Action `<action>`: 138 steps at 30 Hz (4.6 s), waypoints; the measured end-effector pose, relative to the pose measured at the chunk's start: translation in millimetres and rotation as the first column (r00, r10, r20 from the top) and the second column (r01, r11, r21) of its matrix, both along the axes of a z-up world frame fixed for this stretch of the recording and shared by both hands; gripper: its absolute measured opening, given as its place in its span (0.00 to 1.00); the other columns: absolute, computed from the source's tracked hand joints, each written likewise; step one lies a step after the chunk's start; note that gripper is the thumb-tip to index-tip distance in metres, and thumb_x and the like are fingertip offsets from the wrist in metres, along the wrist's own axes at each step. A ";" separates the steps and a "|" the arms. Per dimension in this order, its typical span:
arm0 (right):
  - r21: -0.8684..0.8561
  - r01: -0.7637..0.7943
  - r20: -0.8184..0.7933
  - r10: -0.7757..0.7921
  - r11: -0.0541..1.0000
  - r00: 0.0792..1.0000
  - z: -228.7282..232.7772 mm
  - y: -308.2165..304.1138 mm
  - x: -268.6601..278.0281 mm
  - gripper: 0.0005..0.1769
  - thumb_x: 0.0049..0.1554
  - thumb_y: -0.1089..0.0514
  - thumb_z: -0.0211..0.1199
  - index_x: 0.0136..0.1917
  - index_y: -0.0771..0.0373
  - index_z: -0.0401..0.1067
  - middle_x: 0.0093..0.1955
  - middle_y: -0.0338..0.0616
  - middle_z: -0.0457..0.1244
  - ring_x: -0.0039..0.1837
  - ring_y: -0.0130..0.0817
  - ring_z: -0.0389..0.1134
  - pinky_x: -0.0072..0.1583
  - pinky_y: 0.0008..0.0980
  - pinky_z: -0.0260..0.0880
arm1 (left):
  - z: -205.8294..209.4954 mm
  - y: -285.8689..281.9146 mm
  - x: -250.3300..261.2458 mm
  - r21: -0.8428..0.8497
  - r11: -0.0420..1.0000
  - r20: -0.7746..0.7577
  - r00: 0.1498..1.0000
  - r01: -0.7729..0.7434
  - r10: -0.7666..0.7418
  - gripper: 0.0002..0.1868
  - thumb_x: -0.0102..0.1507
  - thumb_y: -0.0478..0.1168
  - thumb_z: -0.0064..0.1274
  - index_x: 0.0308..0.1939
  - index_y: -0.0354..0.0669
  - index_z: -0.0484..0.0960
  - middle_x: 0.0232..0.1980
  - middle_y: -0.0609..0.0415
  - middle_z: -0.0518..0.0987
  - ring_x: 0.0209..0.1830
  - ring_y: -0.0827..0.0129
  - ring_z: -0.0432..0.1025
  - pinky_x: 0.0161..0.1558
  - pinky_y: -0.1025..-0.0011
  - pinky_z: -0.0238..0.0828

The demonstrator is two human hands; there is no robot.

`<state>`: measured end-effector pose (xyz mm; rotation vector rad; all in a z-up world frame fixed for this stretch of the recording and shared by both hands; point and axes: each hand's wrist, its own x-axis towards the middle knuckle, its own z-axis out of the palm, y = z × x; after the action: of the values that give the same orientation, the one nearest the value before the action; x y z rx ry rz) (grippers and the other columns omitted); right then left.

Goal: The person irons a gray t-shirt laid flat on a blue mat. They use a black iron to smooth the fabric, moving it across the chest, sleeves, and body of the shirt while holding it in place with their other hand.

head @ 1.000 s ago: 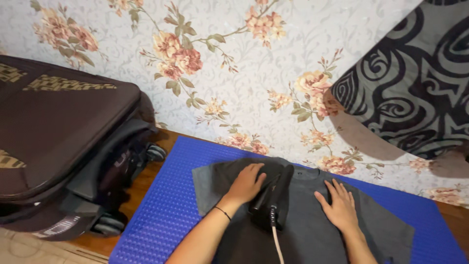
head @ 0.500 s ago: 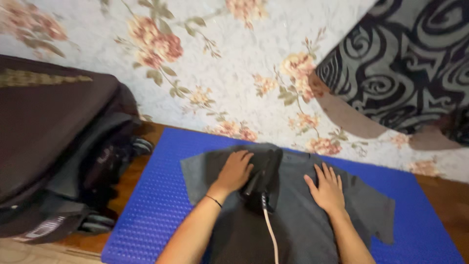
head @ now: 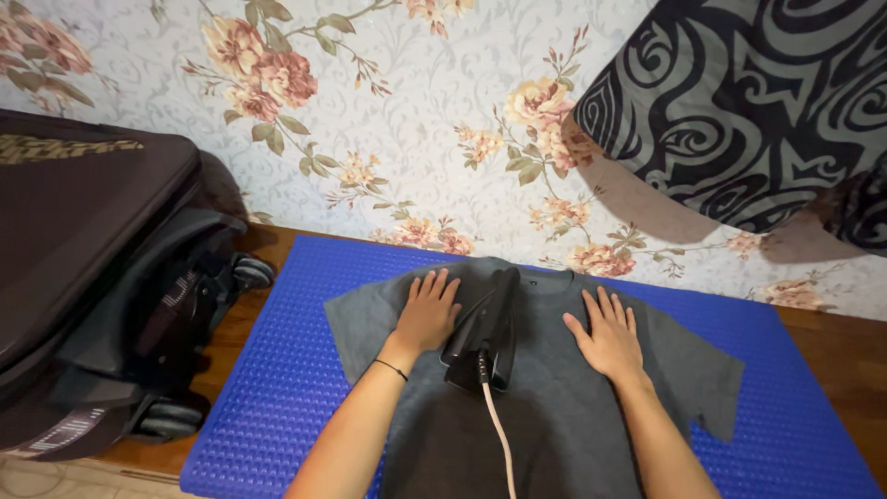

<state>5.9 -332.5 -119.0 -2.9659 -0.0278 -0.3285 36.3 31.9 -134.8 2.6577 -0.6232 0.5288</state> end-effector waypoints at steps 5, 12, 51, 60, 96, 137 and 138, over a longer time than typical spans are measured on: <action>-0.028 -0.009 0.007 0.010 1.000 1.000 -6.7 -2.7 6.7 0.44 0.60 0.26 0.44 0.79 0.53 0.56 0.84 0.49 0.45 0.84 0.51 0.41 0.79 0.54 0.37 | 6.3 1.6 -0.2 0.080 0.994 -0.271 0.958 -0.077 0.096 0.37 0.69 0.54 0.42 0.77 0.40 0.55 0.81 0.38 0.50 0.80 0.38 0.43 0.73 0.35 0.36; -0.058 0.034 -0.071 -0.038 0.998 0.997 3.5 5.6 11.6 0.44 0.59 0.27 0.49 0.79 0.50 0.56 0.84 0.49 0.44 0.84 0.51 0.42 0.79 0.55 0.39 | 11.0 6.6 2.6 0.077 0.990 -0.362 0.922 -0.114 0.134 0.40 0.69 0.55 0.41 0.79 0.38 0.50 0.83 0.40 0.46 0.83 0.41 0.40 0.76 0.40 0.33; -0.199 0.056 -0.141 -0.086 0.978 0.986 150.2 118.9 -60.2 0.41 0.51 0.20 0.55 0.55 0.57 0.72 0.46 0.52 0.72 0.51 0.53 0.75 0.53 0.50 0.76 | 5.1 6.5 -12.6 -0.030 0.973 -0.049 0.972 -0.231 0.229 0.34 0.68 0.55 0.40 0.73 0.40 0.65 0.79 0.39 0.57 0.80 0.44 0.49 0.73 0.35 0.35; -0.181 0.043 -0.122 -0.066 0.983 0.990 147.4 70.6 -49.7 0.44 0.45 0.17 0.60 0.54 0.56 0.76 0.45 0.53 0.73 0.52 0.52 0.75 0.55 0.49 0.76 | 13.4 6.1 -12.4 0.041 0.977 -0.109 0.971 -0.208 0.212 0.37 0.68 0.59 0.37 0.75 0.40 0.62 0.80 0.40 0.54 0.81 0.46 0.46 0.73 0.37 0.32; -0.149 0.187 -0.272 -0.222 0.971 0.936 164.8 73.0 -48.0 0.41 0.44 0.18 0.63 0.58 0.45 0.80 0.52 0.51 0.74 0.58 0.50 0.75 0.60 0.48 0.75 | 12.6 11.0 -10.2 0.012 0.981 -0.139 0.971 -0.192 0.192 0.37 0.67 0.60 0.41 0.74 0.42 0.63 0.80 0.40 0.54 0.81 0.47 0.46 0.75 0.40 0.34; -0.133 0.191 -0.245 -0.219 0.973 0.944 162.7 64.6 -42.0 0.44 0.42 0.17 0.66 0.53 0.55 0.78 0.47 0.50 0.73 0.55 0.48 0.75 0.56 0.46 0.75 | 23.0 10.3 -11.0 0.053 0.982 -0.148 0.971 -0.180 0.186 0.37 0.68 0.60 0.42 0.74 0.41 0.63 0.80 0.40 0.55 0.81 0.47 0.47 0.75 0.41 0.35; -0.127 0.185 -0.232 -0.211 0.974 0.950 161.7 63.1 -42.5 0.43 0.42 0.18 0.65 0.52 0.55 0.78 0.47 0.50 0.73 0.55 0.48 0.75 0.56 0.47 0.75 | 23.6 9.6 -11.6 0.058 0.982 -0.153 0.970 -0.181 0.188 0.37 0.68 0.60 0.41 0.75 0.41 0.63 0.80 0.40 0.55 0.81 0.47 0.46 0.75 0.41 0.35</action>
<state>-36.6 -269.4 42.7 -3.0955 0.2930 0.0200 24.6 41.4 -111.2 2.7810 -0.3471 0.3524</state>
